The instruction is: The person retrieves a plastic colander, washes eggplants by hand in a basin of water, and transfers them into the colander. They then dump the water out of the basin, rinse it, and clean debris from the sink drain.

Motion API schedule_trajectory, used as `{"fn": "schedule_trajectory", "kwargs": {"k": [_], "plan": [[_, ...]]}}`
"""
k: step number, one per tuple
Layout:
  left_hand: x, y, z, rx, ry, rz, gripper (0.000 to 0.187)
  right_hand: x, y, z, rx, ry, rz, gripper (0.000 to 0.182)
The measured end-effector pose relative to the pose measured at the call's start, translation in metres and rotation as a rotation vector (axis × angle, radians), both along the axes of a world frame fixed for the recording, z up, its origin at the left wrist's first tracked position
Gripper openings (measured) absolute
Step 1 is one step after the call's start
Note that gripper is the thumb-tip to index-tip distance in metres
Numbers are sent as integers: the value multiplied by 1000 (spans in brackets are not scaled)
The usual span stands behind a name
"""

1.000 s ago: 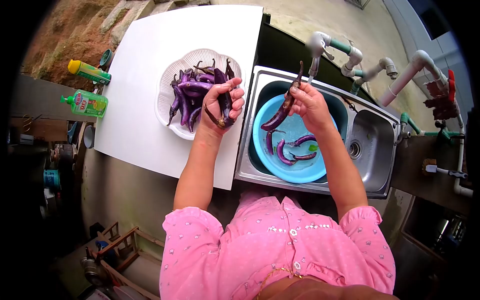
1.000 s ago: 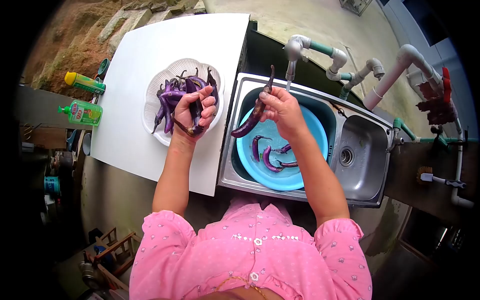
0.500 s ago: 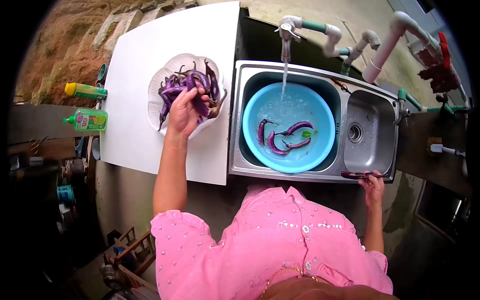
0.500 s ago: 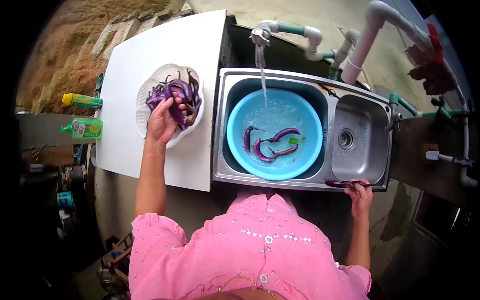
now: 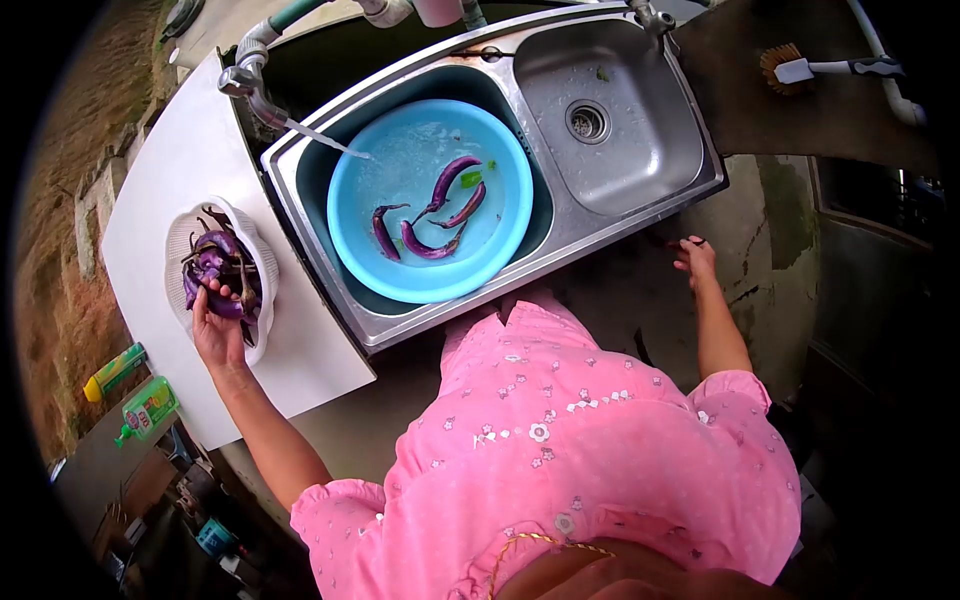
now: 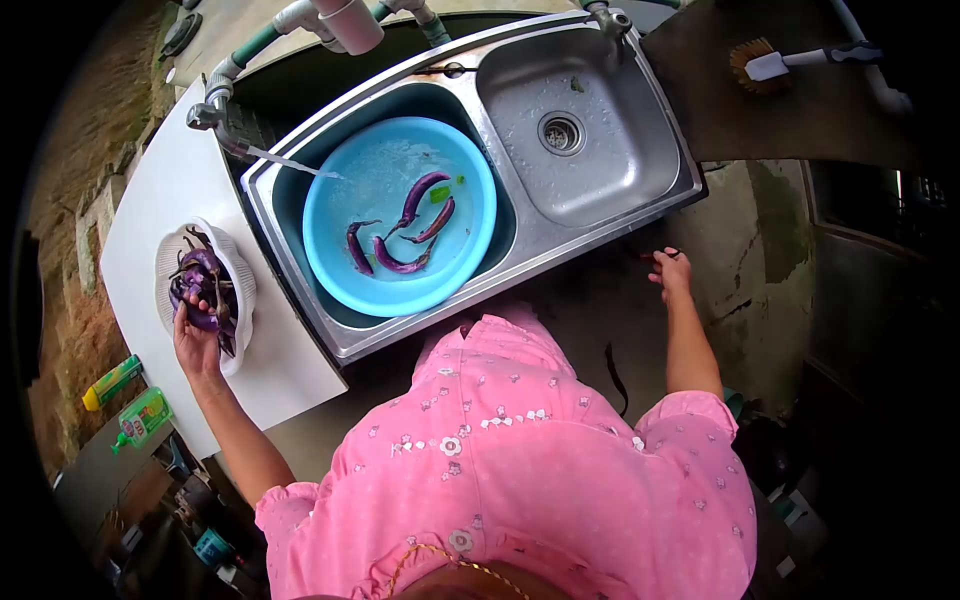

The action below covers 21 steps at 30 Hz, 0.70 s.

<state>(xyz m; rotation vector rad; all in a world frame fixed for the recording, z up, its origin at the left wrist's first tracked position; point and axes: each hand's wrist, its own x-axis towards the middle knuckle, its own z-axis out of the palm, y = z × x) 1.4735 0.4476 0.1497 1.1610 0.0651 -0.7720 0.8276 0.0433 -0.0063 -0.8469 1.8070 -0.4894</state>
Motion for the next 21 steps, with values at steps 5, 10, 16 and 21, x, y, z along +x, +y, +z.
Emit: {"fn": "schedule_trajectory", "kwargs": {"k": [5,10,16,21], "plan": [[23,6,8,313,-212,204,14,-6,4,-13,303,224,397,15],[77,23,-6,792,-562,116,40,120,35,97,560,-234,821,23],[44,-6,4,1302,-1608,200,31,323,38,18,-521,-38,1639,28],[-96,-96,-77,618,-906,-157,20,429,54,-97,-996,345,2229,39]]}}
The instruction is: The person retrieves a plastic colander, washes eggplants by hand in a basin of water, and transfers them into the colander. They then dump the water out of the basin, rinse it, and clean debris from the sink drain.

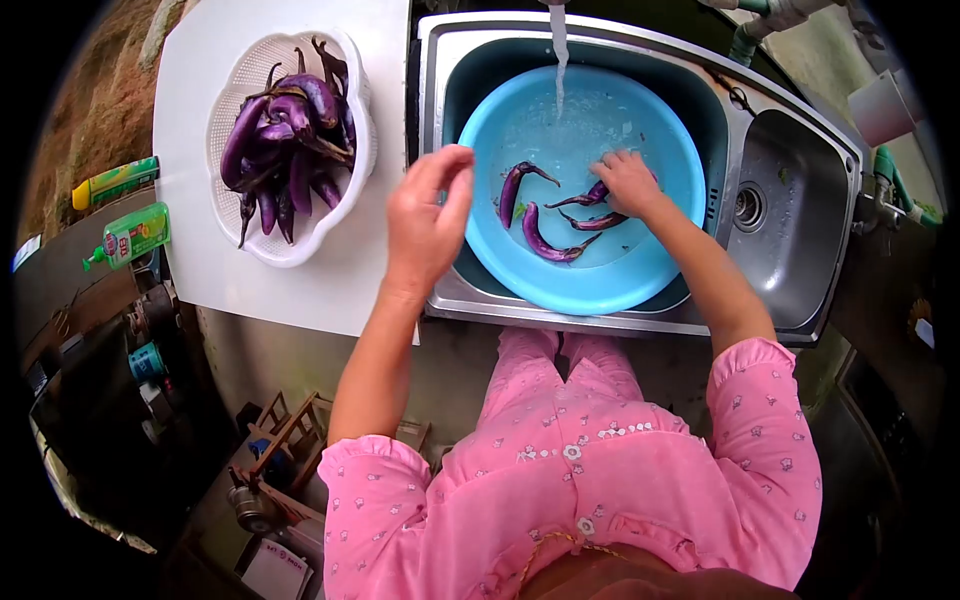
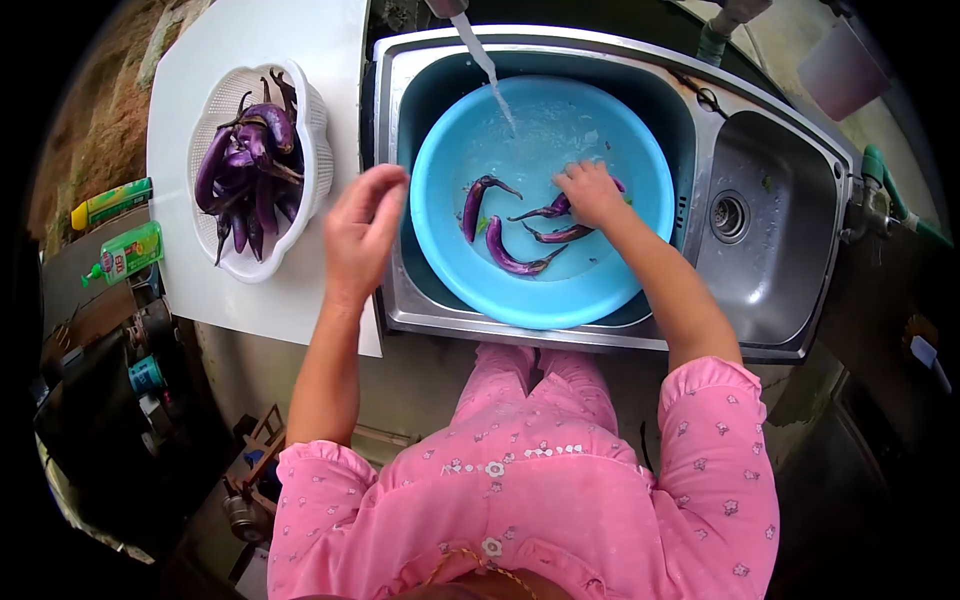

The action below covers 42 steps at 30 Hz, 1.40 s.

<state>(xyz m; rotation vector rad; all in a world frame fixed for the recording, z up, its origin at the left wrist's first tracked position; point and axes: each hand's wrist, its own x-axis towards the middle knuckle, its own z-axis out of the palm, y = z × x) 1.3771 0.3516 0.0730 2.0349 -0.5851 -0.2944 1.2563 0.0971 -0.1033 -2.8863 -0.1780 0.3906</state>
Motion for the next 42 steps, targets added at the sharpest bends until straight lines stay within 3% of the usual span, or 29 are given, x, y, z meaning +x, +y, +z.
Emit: {"fn": "schedule_trajectory", "kwargs": {"k": [1,3,4,5,6,7,8,9,10,11,12,14,15,17,18,20,21,22,24,26,28,29,30,32,36,38,40,42], "plan": [[-18,-18,-25,121,130,-58,28,11,0,-12,5,4,6,39],[-36,-35,-113,374,23,-37,36,22,-2,-29,88,380,-236,35],[-38,-40,-148,455,-25,6,38,22,-4,-33,78,383,-227,35],[-41,-44,-176,447,-19,15,38,17,-7,-34,172,257,-390,29],[-44,-47,-199,605,13,16,38,12,-9,-35,265,129,-552,24],[-41,-53,-213,761,45,14,39,10,-10,-37,253,130,-546,24],[-32,-61,-220,749,51,19,39,10,-12,-38,634,221,-805,21],[-21,-69,-221,425,603,113,40,9,-13,-37,1021,312,-1057,19],[-14,-77,-222,63,1130,195,41,7,-13,-36,1009,312,-1056,19],[-12,-86,-212,-153,1223,307,42,6,-13,-35,1079,353,-1058,18],[-6,-91,-219,-160,1222,303,42,7,-13,-34,1151,395,-1057,18],[2,-94,-231,31,674,246,46,4,-14,-28,1145,405,-1033,15],[6,-99,-229,30,670,247,46,2,-14,-24,1192,406,-1036,15],[8,-118,-224,237,19,150,51,-7,-12,-14,1263,346,-1107,16],[9,-130,-215,229,23,149,51,-11,-11,-15,1255,343,-1110,16],[5,-154,-201,377,-126,-12,52,-20,-11,-24,1222,88,-1201,18],[1,-162,-214,350,-179,-60,51,-20,-10,-27,1142,49,-1227,22],[-2,-168,-228,344,-177,-56,51,-18,-9,-32,1135,47,-1225,22],[-5,-174,-250,561,68,-188,39,-13,-8,-42,1003,11,-1216,27],[-2,-159,-257,532,216,-180,28,-12,-11,-52,899,37,-1115,32],[5,-139,-244,-222,1220,319,24,-2,-11,-58,540,-25,-1045,33],[10,-121,-239,-492,1515,200,25,8,-7,-45,765,-78,-1111,34],[9,-114,-230,-489,1503,214,25,15,-4,-24,879,-164,-1094,30],[1,-103,-207,-968,1543,143,30,17,4,0,1215,-245,-1070,26],[-9,-94,-174,-1002,1543,105,31,15,3,21,1122,-114,-1032,22],[-14,-92,-155,-940,1413,93,34,16,8,38,1426,3,-1134,23],[-16,-87,-144,-920,1373,30,36,19,11,47,1490,12,-1139,23],[-22,-81,-135,-647,1156,-35,40,18,12,63,1822,171,-1244,24]]}}
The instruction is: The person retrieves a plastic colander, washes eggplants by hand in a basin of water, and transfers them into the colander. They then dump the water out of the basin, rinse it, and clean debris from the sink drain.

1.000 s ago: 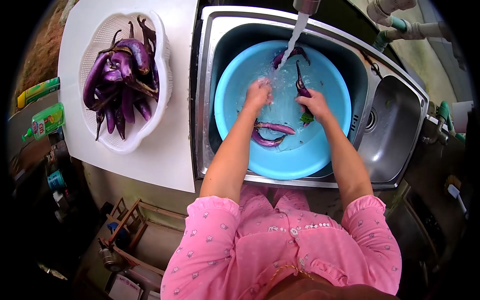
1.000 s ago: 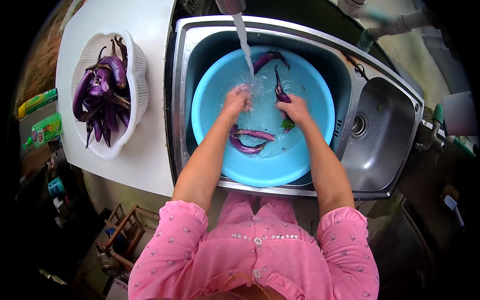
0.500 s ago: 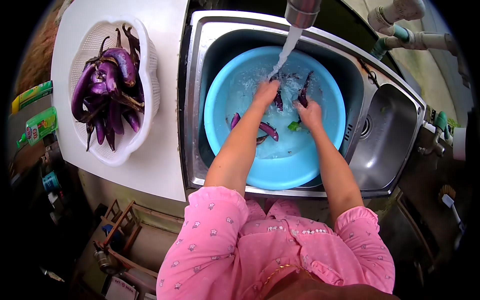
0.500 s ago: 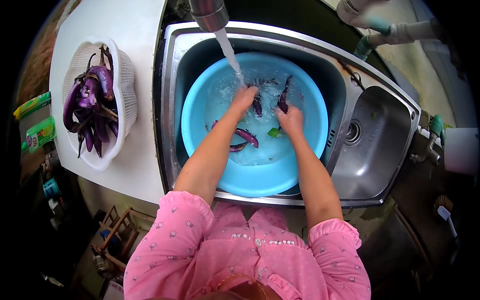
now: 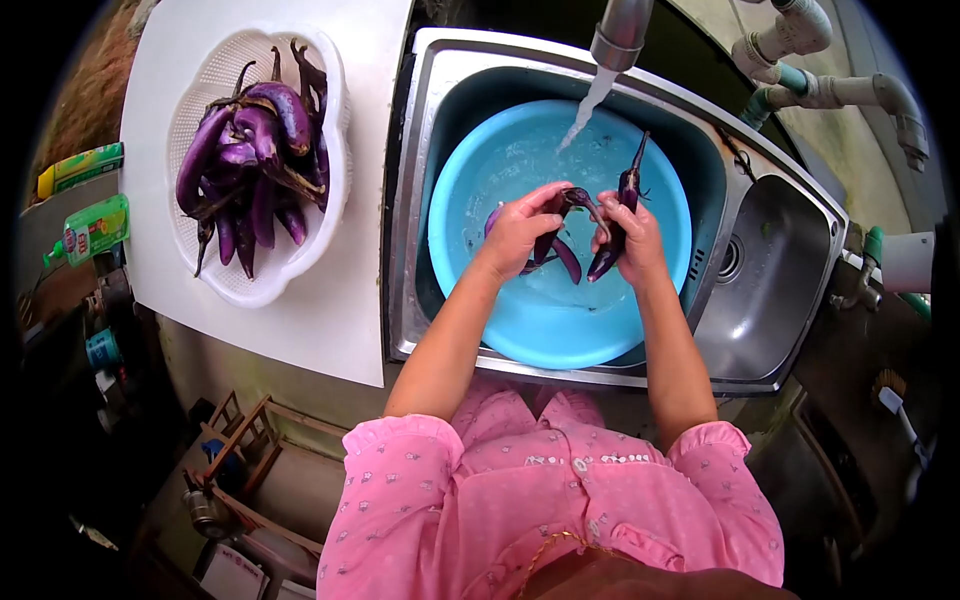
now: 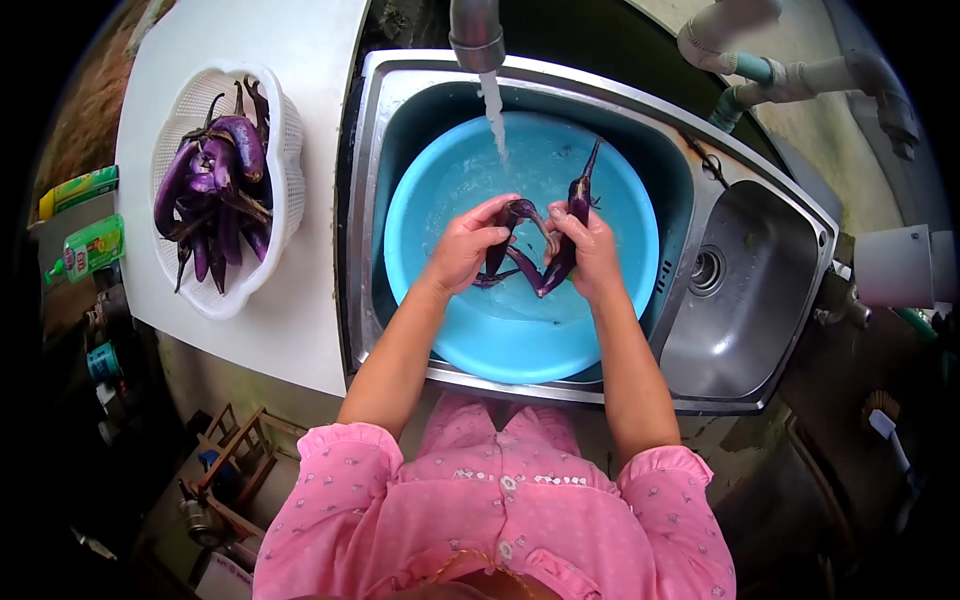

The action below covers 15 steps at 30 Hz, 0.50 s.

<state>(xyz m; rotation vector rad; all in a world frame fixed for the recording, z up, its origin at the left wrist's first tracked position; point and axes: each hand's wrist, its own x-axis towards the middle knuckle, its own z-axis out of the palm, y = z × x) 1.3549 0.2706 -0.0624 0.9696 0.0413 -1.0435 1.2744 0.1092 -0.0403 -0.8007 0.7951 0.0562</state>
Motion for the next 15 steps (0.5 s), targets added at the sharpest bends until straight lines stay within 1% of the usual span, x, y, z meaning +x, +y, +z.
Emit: {"fn": "schedule_trajectory", "kwargs": {"k": [1,2,4,5,8,9,10,12,13,15], "plan": [[0,5,5,100,-102,-88,43,-1,0,8,39,11,-14,24],[-3,7,8,96,-98,-94,43,-3,0,15,35,15,-20,24],[-9,9,14,89,-214,-78,44,-9,0,30,-105,38,223,25],[-7,10,19,99,-228,-125,44,-12,1,38,-163,83,246,25],[-11,6,36,42,-173,-180,44,-32,0,44,-236,55,161,24],[-12,3,40,-14,-134,-197,43,-40,0,53,-259,63,112,22],[-11,3,41,-7,-104,-223,41,-51,-3,60,-272,45,76,21],[-6,6,30,216,-372,-286,39,-83,-13,85,-352,35,-8,20],[-5,12,13,209,-353,-316,39,-110,-22,95,-358,38,-48,20],[-4,28,-25,568,-1258,-656,39,-172,-39,117,-386,28,-136,20]]}}
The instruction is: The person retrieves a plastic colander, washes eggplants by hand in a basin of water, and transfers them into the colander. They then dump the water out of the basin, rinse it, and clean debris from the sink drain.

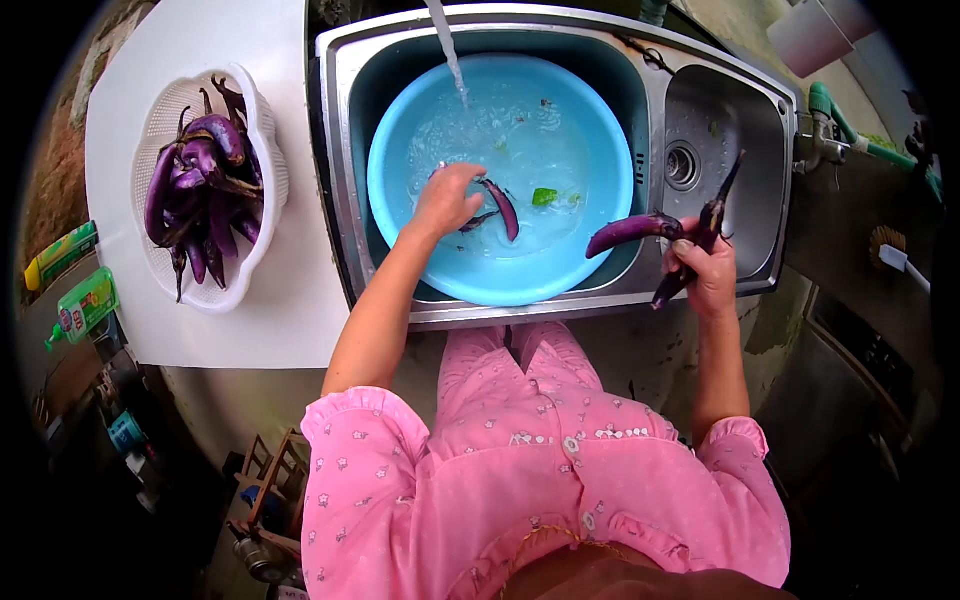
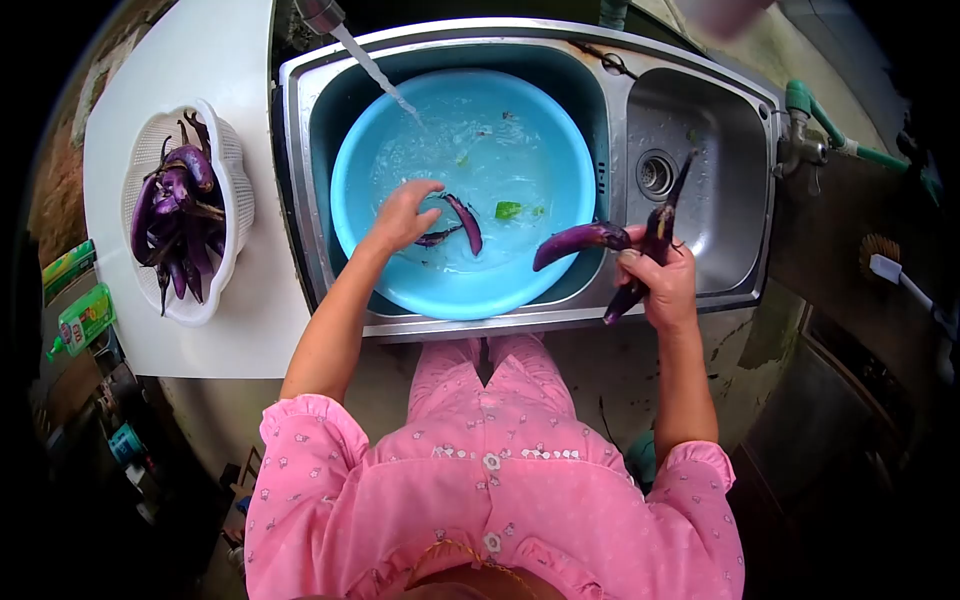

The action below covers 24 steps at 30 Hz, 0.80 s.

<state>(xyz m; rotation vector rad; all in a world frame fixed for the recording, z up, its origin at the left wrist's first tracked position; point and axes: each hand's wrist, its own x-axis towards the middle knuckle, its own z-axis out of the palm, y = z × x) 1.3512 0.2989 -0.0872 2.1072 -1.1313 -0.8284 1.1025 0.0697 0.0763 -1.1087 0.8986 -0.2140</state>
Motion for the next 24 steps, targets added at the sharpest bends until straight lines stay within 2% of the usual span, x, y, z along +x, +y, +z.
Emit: {"fn": "schedule_trajectory", "kwargs": {"k": [1,3,4,5,6,7,8,10,13,14,15,16,19,23,24], "plan": [[-7,9,-5,7,15,-23,39,-35,-4,14,-22,-13,-43,20],[-10,8,-12,-6,-255,-141,40,-102,-8,34,-101,33,-83,20],[-13,6,-15,-31,-269,-146,39,-127,-7,39,-108,45,-110,20],[-17,3,-13,-43,-248,-180,39,-153,0,45,-108,120,-246,20],[-19,0,-8,46,-219,-50,37,-179,8,49,-108,195,-385,20],[-23,-8,-6,136,-200,82,36,-200,16,40,-137,233,-513,21],[-27,-18,-8,122,-199,57,36,-219,22,28,-156,308,-605,22],[-25,-25,-12,361,50,236,38,-250,29,-11,-151,393,-727,24],[-38,-24,-47,390,-40,282,60,-271,27,-75,-75,510,-824,25],[-41,-22,-54,394,32,313,63,-281,23,-101,-48,510,-798,27],[-44,-34,-27,510,322,434,61,-291,18,-124,-69,566,-750,29],[-51,-31,-39,459,146,377,60,-281,17,-126,-66,597,-780,30],[-67,-42,-23,436,54,325,55,-282,9,-119,-79,602,-811,32],[-93,-52,-35,384,110,292,49,-270,-5,-54,-86,411,-810,30],[-95,-53,-44,359,336,283,46,-259,-10,-36,-90,294,-771,24]]}}
